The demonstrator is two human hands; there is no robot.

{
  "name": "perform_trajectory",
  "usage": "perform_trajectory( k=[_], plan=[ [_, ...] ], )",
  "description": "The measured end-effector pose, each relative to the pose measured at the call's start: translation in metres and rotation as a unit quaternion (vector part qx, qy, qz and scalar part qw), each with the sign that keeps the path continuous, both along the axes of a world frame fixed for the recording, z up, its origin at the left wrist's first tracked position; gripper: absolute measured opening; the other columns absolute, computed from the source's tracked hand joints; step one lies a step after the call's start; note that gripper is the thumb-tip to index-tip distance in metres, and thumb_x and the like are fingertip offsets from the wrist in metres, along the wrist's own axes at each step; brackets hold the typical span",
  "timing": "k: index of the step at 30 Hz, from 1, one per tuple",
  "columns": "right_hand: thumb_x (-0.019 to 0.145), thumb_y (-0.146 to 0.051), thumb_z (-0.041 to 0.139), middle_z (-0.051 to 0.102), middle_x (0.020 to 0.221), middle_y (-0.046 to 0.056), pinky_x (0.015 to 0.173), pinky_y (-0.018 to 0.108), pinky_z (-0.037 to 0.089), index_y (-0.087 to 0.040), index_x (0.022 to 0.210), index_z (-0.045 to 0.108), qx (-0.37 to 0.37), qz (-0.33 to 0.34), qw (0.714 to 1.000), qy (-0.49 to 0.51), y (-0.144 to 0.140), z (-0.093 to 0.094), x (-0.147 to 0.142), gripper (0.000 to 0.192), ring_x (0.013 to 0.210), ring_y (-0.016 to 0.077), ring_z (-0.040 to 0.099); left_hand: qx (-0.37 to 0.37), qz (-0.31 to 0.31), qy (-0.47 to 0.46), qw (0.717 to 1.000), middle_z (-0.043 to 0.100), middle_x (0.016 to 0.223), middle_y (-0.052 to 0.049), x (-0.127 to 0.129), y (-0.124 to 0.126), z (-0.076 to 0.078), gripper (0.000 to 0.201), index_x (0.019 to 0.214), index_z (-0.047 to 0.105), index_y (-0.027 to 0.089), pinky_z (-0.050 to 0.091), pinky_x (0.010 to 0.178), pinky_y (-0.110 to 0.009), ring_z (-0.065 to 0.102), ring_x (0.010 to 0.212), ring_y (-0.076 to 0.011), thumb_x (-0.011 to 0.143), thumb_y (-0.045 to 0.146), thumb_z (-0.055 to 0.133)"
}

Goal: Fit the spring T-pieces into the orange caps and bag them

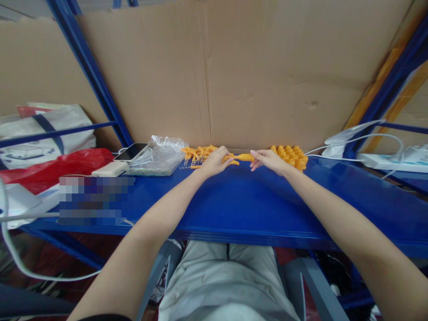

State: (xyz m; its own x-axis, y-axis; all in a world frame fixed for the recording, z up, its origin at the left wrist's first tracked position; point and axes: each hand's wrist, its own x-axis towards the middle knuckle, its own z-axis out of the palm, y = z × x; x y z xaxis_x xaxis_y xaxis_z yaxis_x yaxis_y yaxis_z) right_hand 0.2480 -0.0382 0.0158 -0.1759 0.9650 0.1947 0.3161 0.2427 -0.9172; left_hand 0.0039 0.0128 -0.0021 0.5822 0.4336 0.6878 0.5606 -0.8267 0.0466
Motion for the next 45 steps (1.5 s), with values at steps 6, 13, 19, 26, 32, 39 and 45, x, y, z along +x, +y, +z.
perform_trajectory(
  k=[6,13,19,26,32,39,45],
  plan=[
    [0.099,-0.031,0.062,0.074,0.074,0.003,0.074,0.031,0.061,-0.019,0.109,0.058,-0.043,0.032,0.998,-0.022,0.003,0.001,0.007,0.016,0.066,0.017,0.074,0.006,0.006,0.007,1.0,0.063,0.09,-0.006,0.001,0.001,0.0,0.018,0.081,0.053,0.018,0.049,0.076,-0.032,0.061,0.084,-0.0197,0.095,0.027,0.06],
    [0.091,-0.019,0.072,0.075,0.074,0.002,0.07,0.03,0.061,-0.02,0.106,0.053,-0.039,0.076,0.996,0.013,0.004,0.001,0.015,0.024,0.062,0.015,0.072,0.008,-0.006,0.015,1.0,0.063,0.092,-0.007,0.0,-0.002,0.001,0.015,0.083,0.054,0.019,0.05,0.078,-0.034,0.062,0.087,-0.0209,0.096,0.025,0.057],
    [0.102,-0.038,0.056,0.07,0.059,0.006,0.054,0.023,0.056,-0.017,0.086,0.055,-0.075,0.029,0.996,0.038,-0.005,0.006,0.004,0.026,0.05,0.0147,0.067,0.024,-0.004,0.013,1.0,0.062,0.093,-0.008,0.001,-0.003,0.0,0.014,0.084,0.054,0.019,0.051,0.079,-0.035,0.062,0.088,-0.0215,0.096,0.025,0.056],
    [0.098,-0.055,0.056,0.065,0.051,0.004,0.042,0.02,0.049,-0.017,0.083,0.057,-0.079,0.0,0.996,0.047,-0.004,0.005,-0.002,0.041,0.039,0.0126,0.059,0.011,0.0,0.008,1.0,0.063,0.094,-0.008,0.001,-0.006,0.002,0.012,0.085,0.054,0.019,0.051,0.081,-0.036,0.062,0.09,-0.0221,0.096,0.025,0.054],
    [0.096,-0.044,0.066,0.078,0.085,0.009,0.052,0.023,0.054,-0.017,0.103,0.065,-0.066,0.017,0.998,0.017,-0.001,0.004,0.008,0.028,0.058,0.0144,0.07,0.004,0.005,0.012,1.0,0.063,0.093,-0.008,0.002,-0.006,0.002,0.013,0.084,0.055,0.019,0.051,0.08,-0.036,0.061,0.088,-0.0221,0.094,0.026,0.055],
    [0.08,-0.03,0.084,0.078,0.084,0.007,0.062,0.025,0.057,-0.017,0.095,0.068,0.008,0.07,0.997,0.007,0.005,0.005,0.02,0.025,0.062,0.0139,0.071,0.006,0.005,0.014,1.0,0.063,0.093,-0.008,0.004,-0.009,0.004,0.011,0.085,0.055,0.019,0.05,0.079,-0.034,0.062,0.088,-0.0216,0.094,0.024,0.057],
    [0.094,-0.054,0.063,0.072,0.062,0.011,0.051,0.025,0.054,-0.013,0.072,0.067,-0.031,0.027,0.999,0.019,-0.003,0.005,0.007,0.046,0.047,0.0146,0.064,0.032,-0.001,0.011,0.999,0.064,0.094,-0.009,0.007,-0.013,0.004,0.011,0.086,0.056,0.018,0.05,0.08,-0.035,0.063,0.089,-0.022,0.096,0.024,0.055]
  ],
)
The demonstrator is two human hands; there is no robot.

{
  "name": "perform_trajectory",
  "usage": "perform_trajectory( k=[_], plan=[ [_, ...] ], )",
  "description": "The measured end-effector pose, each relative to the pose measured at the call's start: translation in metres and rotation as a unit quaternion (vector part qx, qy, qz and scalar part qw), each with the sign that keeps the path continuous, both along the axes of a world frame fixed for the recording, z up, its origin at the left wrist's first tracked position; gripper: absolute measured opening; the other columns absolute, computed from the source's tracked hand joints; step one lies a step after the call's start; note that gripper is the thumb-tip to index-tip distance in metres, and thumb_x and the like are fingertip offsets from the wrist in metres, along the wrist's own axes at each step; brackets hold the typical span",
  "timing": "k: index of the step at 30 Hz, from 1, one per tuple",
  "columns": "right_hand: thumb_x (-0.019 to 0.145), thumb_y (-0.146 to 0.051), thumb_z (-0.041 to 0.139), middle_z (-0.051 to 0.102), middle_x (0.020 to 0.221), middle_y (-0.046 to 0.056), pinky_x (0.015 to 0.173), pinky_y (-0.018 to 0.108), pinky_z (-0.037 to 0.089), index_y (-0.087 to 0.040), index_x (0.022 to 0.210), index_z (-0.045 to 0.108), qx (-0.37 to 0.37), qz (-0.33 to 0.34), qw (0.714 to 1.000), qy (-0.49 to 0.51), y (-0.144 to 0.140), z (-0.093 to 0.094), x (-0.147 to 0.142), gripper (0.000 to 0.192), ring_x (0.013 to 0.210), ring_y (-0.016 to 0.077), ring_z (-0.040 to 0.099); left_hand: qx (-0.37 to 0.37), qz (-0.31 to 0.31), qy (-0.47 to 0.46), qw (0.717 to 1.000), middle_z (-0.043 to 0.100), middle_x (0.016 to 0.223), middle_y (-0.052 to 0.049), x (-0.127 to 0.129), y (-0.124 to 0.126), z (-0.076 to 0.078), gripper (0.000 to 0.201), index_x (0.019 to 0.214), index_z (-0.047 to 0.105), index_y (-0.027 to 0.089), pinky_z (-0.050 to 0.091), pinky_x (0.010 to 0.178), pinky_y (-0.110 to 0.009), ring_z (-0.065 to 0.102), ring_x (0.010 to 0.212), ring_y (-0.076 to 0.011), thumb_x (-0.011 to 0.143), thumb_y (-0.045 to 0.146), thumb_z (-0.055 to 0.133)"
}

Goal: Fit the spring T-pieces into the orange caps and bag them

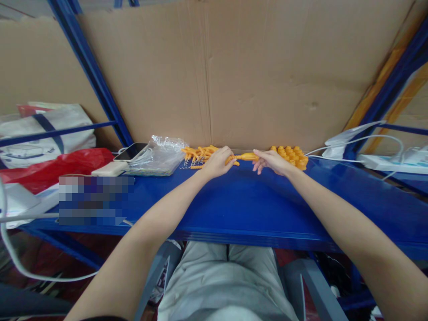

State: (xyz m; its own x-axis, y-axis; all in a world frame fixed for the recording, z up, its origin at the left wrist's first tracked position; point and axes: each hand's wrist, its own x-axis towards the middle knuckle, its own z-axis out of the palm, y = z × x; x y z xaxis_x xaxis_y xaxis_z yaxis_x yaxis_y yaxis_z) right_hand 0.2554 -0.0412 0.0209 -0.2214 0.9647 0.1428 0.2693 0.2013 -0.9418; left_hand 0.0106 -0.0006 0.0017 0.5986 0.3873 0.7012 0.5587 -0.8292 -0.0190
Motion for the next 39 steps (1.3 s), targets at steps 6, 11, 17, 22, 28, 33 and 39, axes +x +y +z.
perform_trajectory(
  k=[6,11,17,22,28,33,39],
  plan=[
    [0.099,-0.061,0.049,0.069,0.058,0.011,0.041,0.023,0.045,-0.014,0.072,0.064,-0.042,-0.032,0.998,-0.03,-0.003,0.002,-0.006,0.056,0.042,0.0141,0.061,-0.007,0.0,-0.003,1.0,0.065,0.094,-0.008,0.0,0.001,0.0,0.011,0.086,0.057,0.018,0.051,0.08,-0.035,0.064,0.089,-0.0214,0.095,0.024,0.055],
    [0.089,-0.04,0.074,0.078,0.092,0.008,0.053,0.021,0.053,-0.019,0.105,0.066,0.001,0.014,0.999,-0.029,-0.001,0.005,0.008,0.028,0.061,0.0134,0.071,-0.023,0.011,0.0,1.0,0.064,0.093,-0.008,-0.002,0.004,0.0,0.012,0.085,0.058,0.018,0.051,0.08,-0.035,0.063,0.089,-0.0218,0.094,0.026,0.057],
    [0.074,-0.021,0.085,0.074,0.08,-0.001,0.061,0.024,0.056,-0.022,0.102,0.062,0.045,0.026,0.999,-0.013,0.009,-0.001,0.014,0.036,0.062,0.0119,0.069,-0.014,0.005,-0.01,1.0,0.064,0.092,-0.008,-0.002,0.005,-0.002,0.012,0.086,0.059,0.019,0.051,0.079,-0.035,0.063,0.087,-0.0212,0.094,0.027,0.057],
    [0.075,-0.03,0.085,0.074,0.075,0.002,0.057,0.025,0.054,-0.021,0.087,0.063,0.061,0.031,0.998,-0.006,0.008,0.001,0.011,0.027,0.057,0.0124,0.066,-0.016,0.007,-0.007,1.0,0.064,0.094,-0.008,-0.001,0.003,-0.003,0.012,0.087,0.058,0.018,0.051,0.08,-0.035,0.063,0.088,-0.0215,0.096,0.026,0.055],
    [0.085,-0.042,0.078,0.073,0.069,0.005,0.058,0.026,0.054,-0.019,0.076,0.065,0.074,0.018,0.996,-0.042,-0.004,0.008,0.006,0.028,0.052,0.0125,0.063,-0.021,0.005,0.0,1.0,0.065,0.094,-0.009,0.0,0.004,-0.004,0.013,0.088,0.058,0.018,0.052,0.081,-0.037,0.063,0.09,-0.022,0.097,0.026,0.053],
    [0.088,-0.049,0.073,0.071,0.065,0.006,0.056,0.025,0.052,-0.018,0.069,0.063,0.071,0.01,0.996,-0.056,-0.008,0.009,0.003,0.038,0.05,0.0119,0.061,-0.017,0.003,0.0,1.0,0.064,0.093,-0.009,-0.001,0.003,-0.004,0.012,0.089,0.059,0.018,0.052,0.081,-0.037,0.063,0.089,-0.0224,0.097,0.026,0.053],
    [0.095,-0.041,0.066,0.07,0.068,0.003,0.053,0.022,0.048,-0.019,0.077,0.06,0.05,0.008,0.997,-0.054,-0.001,0.003,0.0,0.03,0.051,0.0108,0.062,-0.007,0.007,0.009,1.0,0.064,0.092,-0.008,-0.003,0.004,-0.001,0.013,0.085,0.057,0.019,0.051,0.08,-0.036,0.063,0.088,-0.0223,0.095,0.027,0.055]
  ],
)
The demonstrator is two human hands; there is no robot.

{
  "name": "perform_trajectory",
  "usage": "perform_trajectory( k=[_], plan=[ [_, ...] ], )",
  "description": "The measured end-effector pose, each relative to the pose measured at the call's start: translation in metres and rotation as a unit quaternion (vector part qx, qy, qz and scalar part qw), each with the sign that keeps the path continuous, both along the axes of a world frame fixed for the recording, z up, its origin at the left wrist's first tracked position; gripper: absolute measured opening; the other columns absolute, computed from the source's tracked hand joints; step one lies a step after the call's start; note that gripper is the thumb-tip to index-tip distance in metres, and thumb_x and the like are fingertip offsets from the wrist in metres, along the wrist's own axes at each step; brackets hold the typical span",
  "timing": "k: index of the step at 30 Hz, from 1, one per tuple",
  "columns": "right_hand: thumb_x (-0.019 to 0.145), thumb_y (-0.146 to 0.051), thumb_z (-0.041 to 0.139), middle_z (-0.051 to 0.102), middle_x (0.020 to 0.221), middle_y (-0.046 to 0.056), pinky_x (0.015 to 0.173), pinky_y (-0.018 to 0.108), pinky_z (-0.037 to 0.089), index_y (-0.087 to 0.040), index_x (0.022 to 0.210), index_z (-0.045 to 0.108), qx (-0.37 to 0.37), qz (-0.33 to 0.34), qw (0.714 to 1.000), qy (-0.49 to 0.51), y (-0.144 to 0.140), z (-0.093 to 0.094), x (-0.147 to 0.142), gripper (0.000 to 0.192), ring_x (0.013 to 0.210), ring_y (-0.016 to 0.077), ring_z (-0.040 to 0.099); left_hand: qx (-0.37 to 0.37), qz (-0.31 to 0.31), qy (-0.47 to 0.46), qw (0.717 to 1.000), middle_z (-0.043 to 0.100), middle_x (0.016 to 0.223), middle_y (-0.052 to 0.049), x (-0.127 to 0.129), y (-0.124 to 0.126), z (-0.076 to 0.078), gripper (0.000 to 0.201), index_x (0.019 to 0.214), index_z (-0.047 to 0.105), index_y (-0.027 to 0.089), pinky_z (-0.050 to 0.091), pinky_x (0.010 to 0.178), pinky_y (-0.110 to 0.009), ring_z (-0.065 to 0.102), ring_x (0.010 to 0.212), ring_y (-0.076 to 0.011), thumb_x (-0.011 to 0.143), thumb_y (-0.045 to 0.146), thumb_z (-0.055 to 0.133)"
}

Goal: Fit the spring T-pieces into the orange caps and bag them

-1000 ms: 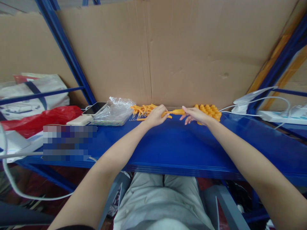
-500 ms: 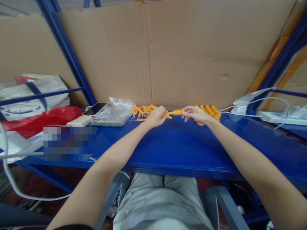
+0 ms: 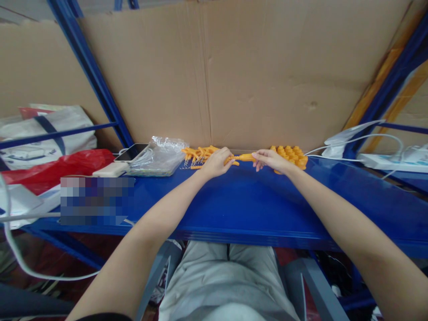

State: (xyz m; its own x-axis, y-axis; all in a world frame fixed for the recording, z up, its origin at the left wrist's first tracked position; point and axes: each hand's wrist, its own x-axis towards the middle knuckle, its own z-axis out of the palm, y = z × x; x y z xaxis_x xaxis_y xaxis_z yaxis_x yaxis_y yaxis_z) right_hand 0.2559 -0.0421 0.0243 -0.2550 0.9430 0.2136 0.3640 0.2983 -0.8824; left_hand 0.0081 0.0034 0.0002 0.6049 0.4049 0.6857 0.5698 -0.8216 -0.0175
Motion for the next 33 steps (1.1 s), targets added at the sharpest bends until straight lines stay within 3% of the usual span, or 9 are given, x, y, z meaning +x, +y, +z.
perform_trajectory(
  k=[5,8,13,20,25,30,33],
  plan=[
    [0.1,-0.046,0.056,0.065,0.072,0.0,0.051,0.021,0.042,-0.022,0.084,0.053,0.054,-0.032,0.998,0.005,0.005,-0.007,-0.007,0.029,0.05,0.0095,0.055,-0.014,0.007,-0.024,1.0,0.065,0.092,-0.008,0.0,0.0,0.002,0.014,0.085,0.059,0.018,0.051,0.079,-0.034,0.063,0.085,-0.0211,0.095,0.028,0.056],
    [0.099,-0.055,0.051,0.061,0.073,-0.001,0.055,0.024,0.042,-0.024,0.091,0.052,0.141,-0.063,0.987,-0.033,0.004,-0.011,-0.009,0.033,0.054,0.0122,0.054,-0.023,0.002,-0.032,0.999,0.065,0.091,-0.007,0.001,-0.001,0.002,0.015,0.086,0.06,0.019,0.051,0.078,-0.034,0.063,0.084,-0.0205,0.095,0.03,0.057],
    [0.097,-0.063,0.046,0.062,0.075,0.002,0.066,0.028,0.041,-0.023,0.096,0.058,0.292,-0.107,0.932,-0.185,-0.002,-0.014,-0.005,0.041,0.067,0.0182,0.056,-0.032,-0.029,-0.044,0.998,0.066,0.089,-0.006,0.008,-0.006,0.0,0.018,0.085,0.061,0.018,0.051,0.076,-0.033,0.063,0.082,-0.0193,0.095,0.032,0.058],
    [0.1,-0.04,0.035,0.055,0.06,0.003,0.06,0.029,0.031,-0.022,0.073,0.052,0.346,-0.181,0.878,-0.278,-0.002,-0.012,-0.007,0.036,0.057,0.0179,0.051,-0.007,-0.062,-0.057,0.996,0.067,0.088,-0.006,0.015,-0.013,0.001,0.02,0.086,0.06,0.018,0.051,0.076,-0.033,0.064,0.08,-0.0188,0.095,0.036,0.056],
    [0.099,-0.031,0.032,0.057,0.062,0.005,0.061,0.03,0.031,-0.022,0.069,0.049,0.304,-0.213,0.878,-0.303,-0.007,-0.004,-0.017,0.035,0.058,0.0182,0.051,0.036,-0.058,-0.036,0.997,0.065,0.089,-0.007,0.013,-0.013,0.001,0.018,0.088,0.058,0.018,0.051,0.076,-0.033,0.064,0.083,-0.0197,0.097,0.033,0.053],
    [0.096,-0.027,0.035,0.054,0.059,0.004,0.062,0.029,0.036,-0.022,0.062,0.046,0.209,-0.202,0.92,-0.262,-0.013,0.006,-0.026,0.036,0.062,0.0179,0.052,0.067,-0.034,-0.001,0.997,0.065,0.09,-0.008,0.01,-0.014,0.003,0.017,0.089,0.058,0.018,0.05,0.077,-0.033,0.064,0.087,-0.0214,0.098,0.031,0.051],
    [0.096,-0.023,0.037,0.047,0.052,0.002,0.054,0.026,0.034,-0.021,0.059,0.046,0.094,-0.186,0.959,-0.191,-0.017,0.009,-0.031,0.038,0.052,0.0139,0.046,0.079,-0.019,0.022,0.996,0.065,0.092,-0.009,0.01,-0.016,0.004,0.017,0.091,0.059,0.018,0.05,0.078,-0.034,0.064,0.088,-0.0224,0.098,0.031,0.05]
  ],
)
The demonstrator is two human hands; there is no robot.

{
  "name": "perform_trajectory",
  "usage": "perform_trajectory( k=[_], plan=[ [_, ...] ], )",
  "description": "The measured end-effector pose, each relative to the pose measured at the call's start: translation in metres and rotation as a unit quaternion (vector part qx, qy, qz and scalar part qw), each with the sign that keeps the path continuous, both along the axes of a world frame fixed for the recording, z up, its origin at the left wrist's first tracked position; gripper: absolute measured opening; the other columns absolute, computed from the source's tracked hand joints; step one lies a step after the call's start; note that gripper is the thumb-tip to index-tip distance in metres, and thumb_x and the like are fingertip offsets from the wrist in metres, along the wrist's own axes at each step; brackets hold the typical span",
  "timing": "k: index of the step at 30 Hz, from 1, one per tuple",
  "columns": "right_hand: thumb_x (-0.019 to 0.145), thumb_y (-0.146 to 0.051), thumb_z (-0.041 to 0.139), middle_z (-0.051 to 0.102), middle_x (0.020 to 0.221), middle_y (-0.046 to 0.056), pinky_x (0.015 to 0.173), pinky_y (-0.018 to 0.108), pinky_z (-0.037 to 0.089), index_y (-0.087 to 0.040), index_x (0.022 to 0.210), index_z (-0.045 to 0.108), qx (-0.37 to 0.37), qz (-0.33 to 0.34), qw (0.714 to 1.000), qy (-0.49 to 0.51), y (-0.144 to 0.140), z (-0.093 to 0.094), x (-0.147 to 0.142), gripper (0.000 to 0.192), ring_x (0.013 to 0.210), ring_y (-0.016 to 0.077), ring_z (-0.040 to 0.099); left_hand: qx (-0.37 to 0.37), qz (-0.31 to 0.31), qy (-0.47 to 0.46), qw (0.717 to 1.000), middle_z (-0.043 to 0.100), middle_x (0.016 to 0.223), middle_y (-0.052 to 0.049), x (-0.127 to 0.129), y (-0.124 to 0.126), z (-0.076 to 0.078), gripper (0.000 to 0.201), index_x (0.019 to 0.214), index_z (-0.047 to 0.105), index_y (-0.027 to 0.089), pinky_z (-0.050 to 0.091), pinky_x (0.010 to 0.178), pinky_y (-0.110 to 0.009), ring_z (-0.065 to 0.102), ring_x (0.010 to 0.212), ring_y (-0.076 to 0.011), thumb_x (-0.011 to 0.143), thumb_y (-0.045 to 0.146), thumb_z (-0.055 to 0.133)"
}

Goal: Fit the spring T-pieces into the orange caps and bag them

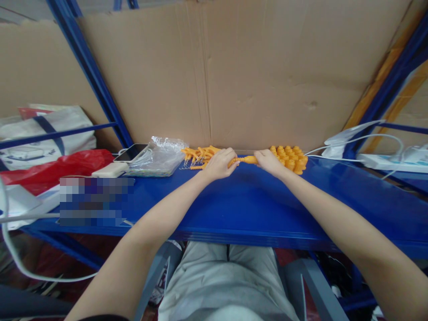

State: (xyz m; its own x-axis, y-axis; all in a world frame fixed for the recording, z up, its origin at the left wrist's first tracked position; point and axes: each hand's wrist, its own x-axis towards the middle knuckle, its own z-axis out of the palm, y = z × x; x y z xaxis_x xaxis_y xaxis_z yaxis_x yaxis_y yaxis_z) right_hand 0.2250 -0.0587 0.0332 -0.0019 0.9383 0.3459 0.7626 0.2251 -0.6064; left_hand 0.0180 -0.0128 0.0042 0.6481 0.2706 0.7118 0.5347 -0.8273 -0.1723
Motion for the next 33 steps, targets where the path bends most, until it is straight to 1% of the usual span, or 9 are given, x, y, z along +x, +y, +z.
perform_trajectory(
  k=[4,16,18,20,22,24,25,28,33],
  plan=[
    [0.101,-0.028,0.038,0.039,0.046,-0.003,0.042,0.023,0.023,-0.019,0.064,0.047,-0.132,0.006,0.984,0.124,-0.006,0.002,-0.003,0.039,0.038,0.0075,0.03,0.0,0.015,0.019,1.0,0.066,0.093,-0.01,0.001,-0.001,0.001,0.019,0.092,0.06,0.017,0.049,0.078,-0.035,0.064,0.089,-0.0235,0.098,0.032,0.049],
    [0.108,-0.04,0.037,0.038,0.043,-0.006,0.037,0.02,0.018,-0.018,0.065,0.05,-0.17,0.021,0.972,0.162,-0.006,0.003,-0.003,0.05,0.034,0.0054,0.027,-0.021,0.007,0.021,1.0,0.065,0.092,-0.009,0.0,0.002,0.0,0.019,0.091,0.059,0.017,0.05,0.078,-0.034,0.065,0.089,-0.0227,0.098,0.031,0.049],
    [0.107,-0.042,0.038,0.045,0.047,-0.003,0.037,0.02,0.022,-0.018,0.066,0.053,-0.152,0.034,0.977,0.143,-0.003,0.001,0.0,0.05,0.036,0.0064,0.034,-0.024,0.008,0.026,0.999,0.065,0.093,-0.009,-0.001,0.003,-0.001,0.018,0.092,0.06,0.017,0.05,0.078,-0.035,0.064,0.089,-0.0228,0.098,0.03,0.049],
    [0.105,-0.043,0.042,0.057,0.058,0.001,0.041,0.02,0.032,-0.017,0.07,0.058,-0.115,0.061,0.986,0.106,0.002,-0.002,0.005,0.047,0.044,0.0089,0.046,-0.027,0.01,0.036,0.999,0.064,0.093,-0.009,-0.002,0.005,-0.001,0.018,0.092,0.06,0.018,0.05,0.078,-0.035,0.064,0.089,-0.0232,0.098,0.03,0.049],
    [0.101,-0.042,0.051,0.067,0.072,0.005,0.052,0.022,0.045,-0.016,0.078,0.064,-0.062,0.1,0.992,0.044,0.01,-0.007,0.013,0.037,0.058,0.0126,0.059,-0.03,0.019,0.045,0.998,0.064,0.093,-0.009,-0.004,0.007,-0.002,0.018,0.092,0.061,0.018,0.049,0.078,-0.036,0.064,0.088,-0.0236,0.098,0.03,0.049],
    [0.093,-0.038,0.064,0.074,0.088,0.007,0.07,0.028,0.055,-0.016,0.09,0.07,-0.001,0.149,0.988,-0.035,0.019,-0.013,0.022,0.023,0.076,0.0169,0.066,-0.039,0.029,0.046,0.998,0.064,0.093,-0.009,-0.006,0.011,-0.003,0.017,0.092,0.06,0.017,0.05,0.078,-0.037,0.063,0.087,-0.0238,0.098,0.029,0.05],
    [0.088,-0.036,0.069,0.075,0.097,0.008,0.079,0.032,0.056,-0.017,0.099,0.071,0.028,0.175,0.982,-0.071,0.023,-0.016,0.025,0.022,0.085,0.0192,0.068,-0.044,0.034,0.044,0.997,0.064,0.093,-0.009,-0.008,0.014,-0.004,0.016,0.092,0.06,0.018,0.05,0.078,-0.037,0.063,0.087,-0.0239,0.097,0.029,0.051],
    [0.081,-0.024,0.073,0.072,0.123,0.012,0.096,0.04,0.054,-0.018,0.121,0.068,0.081,0.217,0.962,-0.143,0.029,-0.024,0.031,0.041,0.104,0.0235,0.069,-0.061,0.041,0.038,0.997,0.065,0.096,-0.009,-0.012,0.021,-0.008,0.012,0.093,0.059,0.018,0.052,0.081,-0.038,0.064,0.091,-0.0244,0.096,0.026,0.052],
    [0.086,-0.016,0.064,0.068,0.131,0.017,0.101,0.041,0.052,-0.013,0.135,0.061,0.081,0.197,0.95,-0.227,0.023,-0.028,0.023,0.049,0.117,0.0262,0.066,-0.089,0.04,0.027,0.995,0.067,0.105,-0.012,-0.016,0.031,-0.014,0.012,0.1,0.06,0.016,0.054,0.091,-0.042,0.067,0.102,-0.0257,0.093,0.021,0.053]
  ],
)
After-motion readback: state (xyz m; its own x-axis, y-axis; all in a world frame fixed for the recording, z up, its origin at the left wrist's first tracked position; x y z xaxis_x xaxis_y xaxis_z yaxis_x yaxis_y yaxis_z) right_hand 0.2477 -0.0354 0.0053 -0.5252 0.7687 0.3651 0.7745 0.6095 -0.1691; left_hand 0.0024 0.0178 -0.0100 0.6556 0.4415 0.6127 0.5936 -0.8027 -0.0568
